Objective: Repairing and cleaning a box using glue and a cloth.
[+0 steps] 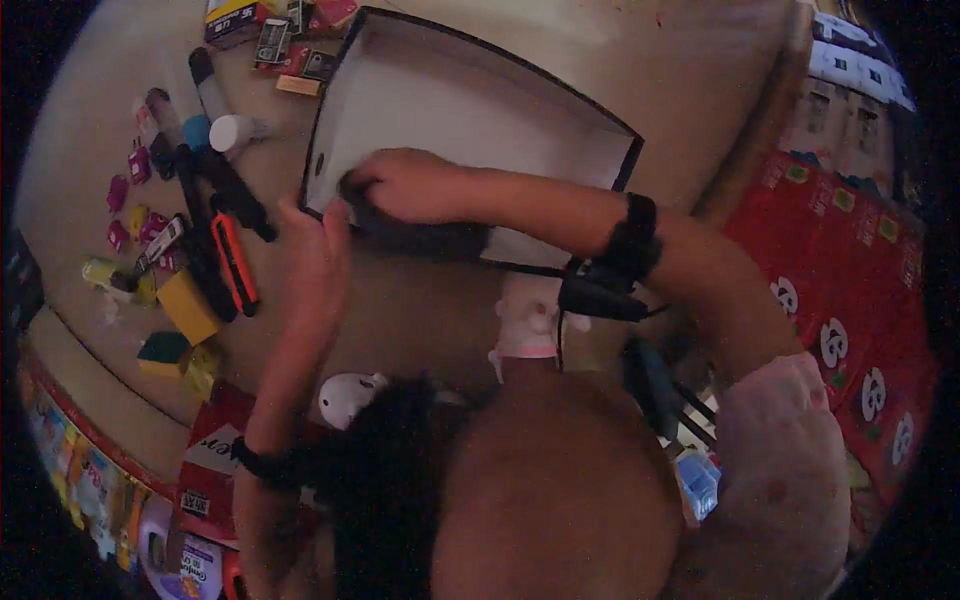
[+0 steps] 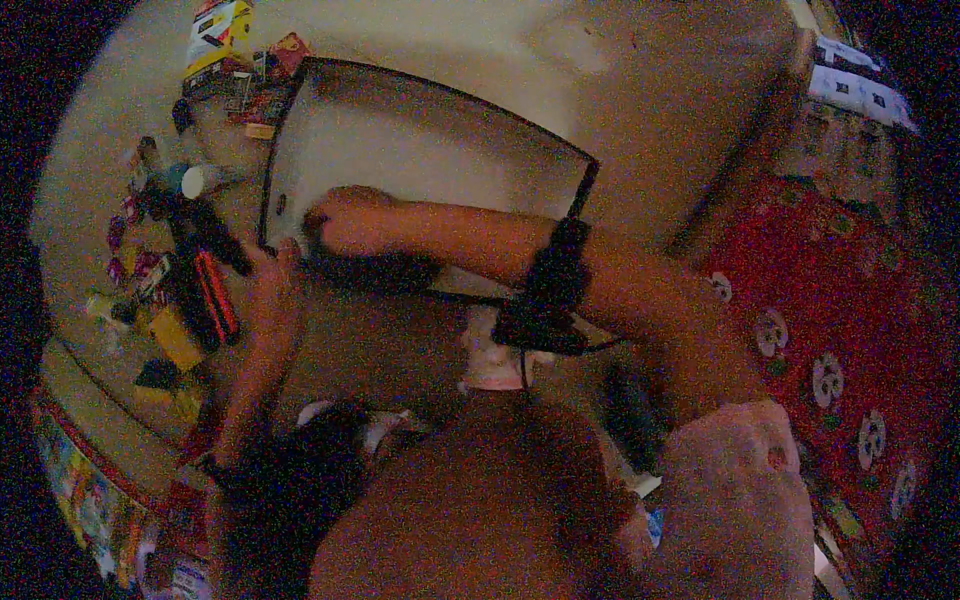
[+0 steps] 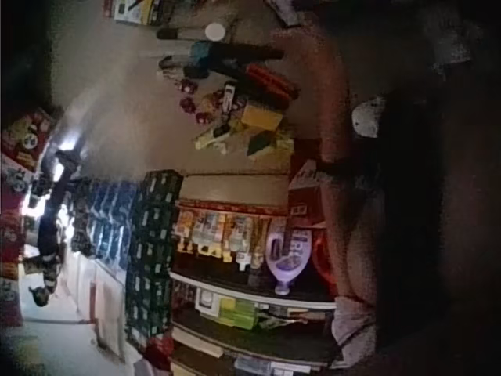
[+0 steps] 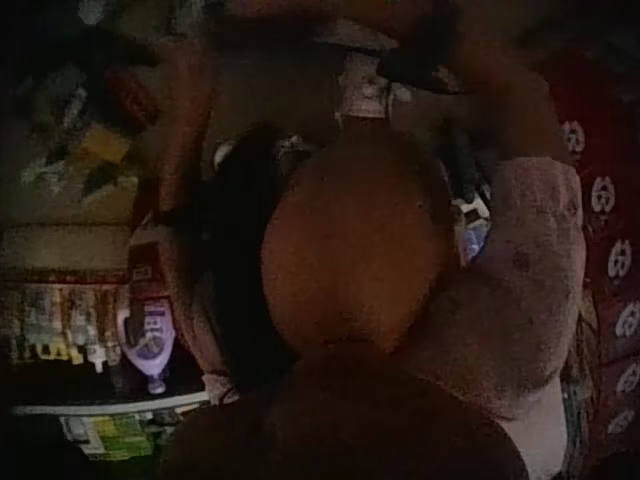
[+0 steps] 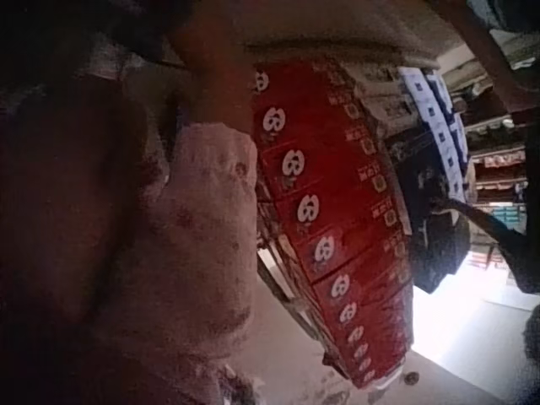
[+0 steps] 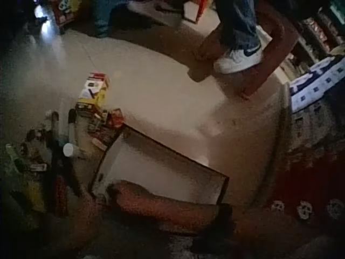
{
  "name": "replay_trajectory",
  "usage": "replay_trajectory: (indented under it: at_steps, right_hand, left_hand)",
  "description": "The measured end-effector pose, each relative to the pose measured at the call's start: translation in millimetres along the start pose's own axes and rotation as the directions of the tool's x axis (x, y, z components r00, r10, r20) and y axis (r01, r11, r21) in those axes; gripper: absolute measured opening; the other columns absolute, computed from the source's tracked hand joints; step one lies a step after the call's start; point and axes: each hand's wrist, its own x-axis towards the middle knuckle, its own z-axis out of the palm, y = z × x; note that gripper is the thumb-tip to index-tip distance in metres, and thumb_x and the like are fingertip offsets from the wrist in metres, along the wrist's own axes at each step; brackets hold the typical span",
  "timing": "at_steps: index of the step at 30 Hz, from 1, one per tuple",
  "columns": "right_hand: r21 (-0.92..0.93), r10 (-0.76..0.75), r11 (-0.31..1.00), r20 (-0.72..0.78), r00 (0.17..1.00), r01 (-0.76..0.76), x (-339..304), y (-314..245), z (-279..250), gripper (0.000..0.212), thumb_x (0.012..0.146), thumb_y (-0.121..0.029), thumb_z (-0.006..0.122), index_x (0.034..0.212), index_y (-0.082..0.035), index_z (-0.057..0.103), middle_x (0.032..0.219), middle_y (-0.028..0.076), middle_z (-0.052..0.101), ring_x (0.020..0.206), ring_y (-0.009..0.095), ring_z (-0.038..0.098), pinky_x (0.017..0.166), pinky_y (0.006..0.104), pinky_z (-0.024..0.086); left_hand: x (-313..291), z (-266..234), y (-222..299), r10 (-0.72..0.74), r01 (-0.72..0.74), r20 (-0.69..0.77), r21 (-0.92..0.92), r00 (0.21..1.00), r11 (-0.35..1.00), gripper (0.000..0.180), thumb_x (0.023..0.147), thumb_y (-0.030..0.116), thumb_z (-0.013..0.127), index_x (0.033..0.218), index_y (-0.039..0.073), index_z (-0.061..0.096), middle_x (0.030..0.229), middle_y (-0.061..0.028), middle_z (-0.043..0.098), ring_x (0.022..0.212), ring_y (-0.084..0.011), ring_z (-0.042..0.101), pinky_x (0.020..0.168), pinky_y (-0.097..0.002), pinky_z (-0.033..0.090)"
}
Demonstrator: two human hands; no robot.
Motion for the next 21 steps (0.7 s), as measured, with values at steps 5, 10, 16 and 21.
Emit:
replay_trajectory:
  at_steps: [5, 10, 16, 21]
  right_hand:
    - [-0.17, -0.046, 0.984, 0.0, 0.999, 0.046, -11, 16, 5, 0.044, 0.069, -0.005, 0.041, 0.11, -0.01, 0.057, 0.105, 0.019, 0.051, 0.105, 0.033, 0.047, 0.09, 0.0358, 0.037]
    - [-0.168, -0.158, 0.974, -0.007, 0.987, 0.155, 24, 5, 13, 0.05, 0.068, -0.005, 0.041, 0.117, -0.009, 0.05, 0.104, 0.021, 0.052, 0.101, 0.036, 0.048, 0.087, 0.0384, 0.038]
    - [-0.281, -0.068, 0.957, 0.04, 0.997, 0.077, -11, -4, 5, 0.046, 0.067, -0.006, 0.041, 0.111, -0.004, 0.054, 0.101, 0.021, 0.056, 0.096, 0.034, 0.053, 0.086, 0.039, 0.04]
    - [-0.407, 0.066, 0.913, 0.102, 0.993, -0.019, -73, 40, -10, 0.041, 0.069, -0.008, 0.044, 0.108, -0.007, 0.056, 0.1, 0.018, 0.056, 0.095, 0.032, 0.054, 0.086, 0.0386, 0.04]
  left_hand:
    - [-3, 18, -19, 0.198, -0.239, -0.213, -0.185, 0.957, 0.953, 0.048, 0.091, 0.027, 0.035, 0.122, -0.008, 0.023, 0.11, -0.0297, 0.044, 0.103, -0.0371, 0.047, 0.087, -0.0382, 0.034]
    - [3, 19, -16, 0.194, -0.251, -0.209, -0.292, 0.958, 0.923, 0.044, 0.09, 0.026, 0.036, 0.118, -0.007, 0.027, 0.102, -0.0286, 0.047, 0.098, -0.0382, 0.05, 0.083, -0.0404, 0.037]
    - [-1, 3, -11, 0.164, -0.188, -0.213, -0.097, 0.963, 0.977, 0.041, 0.087, 0.023, 0.041, 0.113, -0.006, 0.031, 0.098, -0.0297, 0.05, 0.092, -0.0413, 0.051, 0.078, -0.044, 0.039]
    - [0, 12, -12, 0.146, -0.208, -0.295, -0.19, 0.944, 0.96, 0.041, 0.085, 0.023, 0.044, 0.112, -0.006, 0.033, 0.095, -0.0274, 0.052, 0.088, -0.0422, 0.052, 0.077, -0.0457, 0.04]
